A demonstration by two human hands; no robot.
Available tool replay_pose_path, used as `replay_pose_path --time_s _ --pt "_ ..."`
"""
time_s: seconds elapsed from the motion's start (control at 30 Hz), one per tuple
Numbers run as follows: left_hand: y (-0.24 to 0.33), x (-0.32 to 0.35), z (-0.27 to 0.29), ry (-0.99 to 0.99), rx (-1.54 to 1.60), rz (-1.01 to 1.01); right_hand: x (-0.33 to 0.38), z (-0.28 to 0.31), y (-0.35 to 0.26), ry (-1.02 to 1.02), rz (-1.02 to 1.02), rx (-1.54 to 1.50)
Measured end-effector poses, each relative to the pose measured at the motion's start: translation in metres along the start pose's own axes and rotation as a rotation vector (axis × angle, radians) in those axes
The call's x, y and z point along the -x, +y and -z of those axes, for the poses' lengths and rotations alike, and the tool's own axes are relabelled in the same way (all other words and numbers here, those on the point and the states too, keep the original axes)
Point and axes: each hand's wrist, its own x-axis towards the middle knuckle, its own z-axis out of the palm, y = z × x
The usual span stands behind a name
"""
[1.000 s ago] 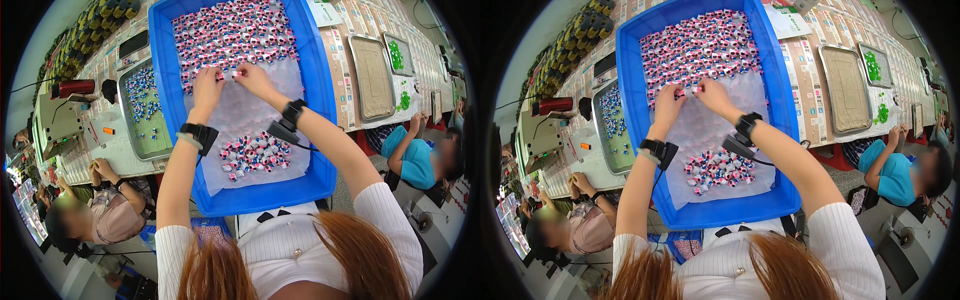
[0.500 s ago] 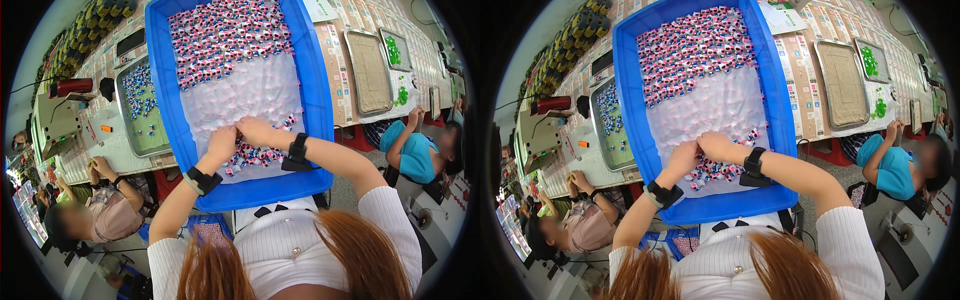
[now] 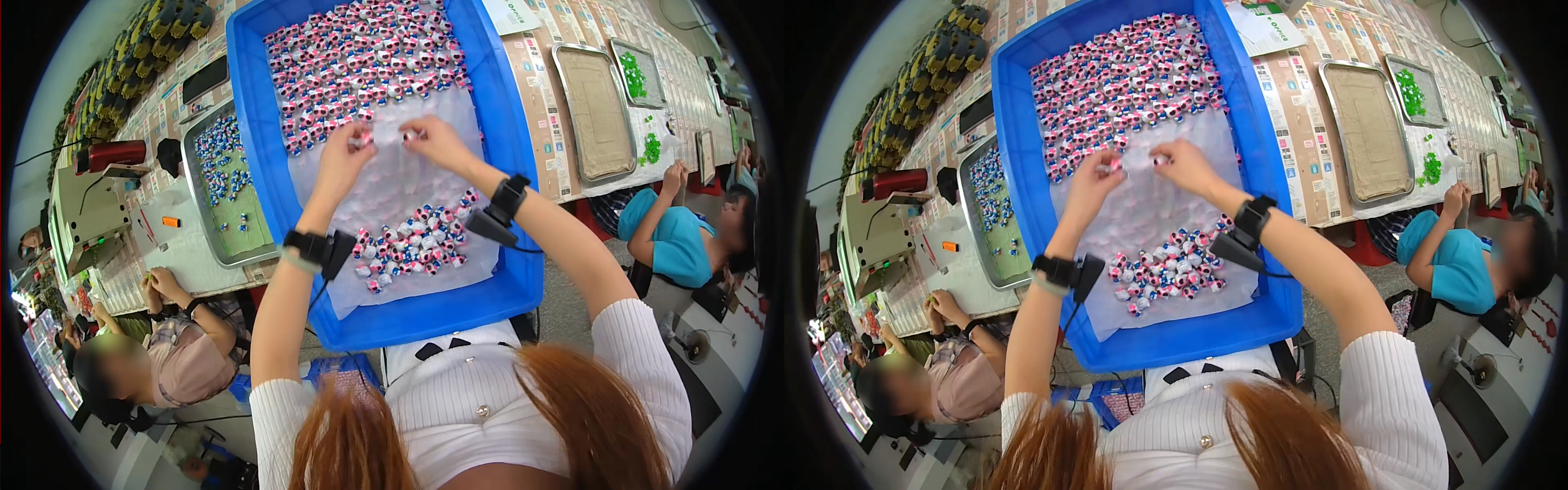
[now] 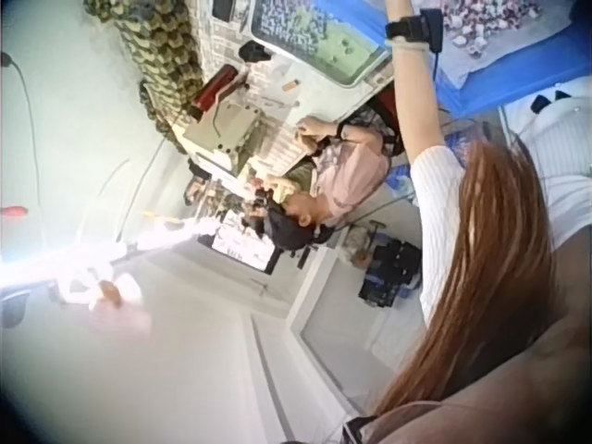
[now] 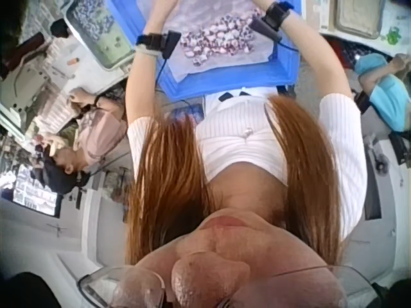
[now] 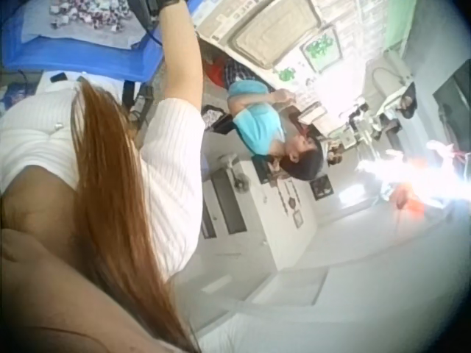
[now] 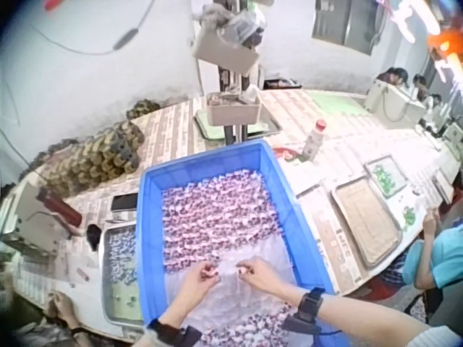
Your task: Sort small colorful toy parts into organized patterns within a blue plastic bin.
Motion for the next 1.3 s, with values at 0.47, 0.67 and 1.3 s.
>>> replay_pose_path --time_s 0.47,0.67,1.3 --pt "0.014 0.021 -0.050 -0.335 -0.395 -0.015 0.038 0.031 -0.018 -0.268 -0.018 0.579" --pt "0.026 0.070 -0.091 -0.327 -0.686 0.078 0.106 0.027 -0.001 -0.211 -0.188 0.759" --pt "0.017 -0.035 -0.058 0.059 -0.314 -0.219 0.085 0.029 0.004 -0.313 -0.214 0.527"
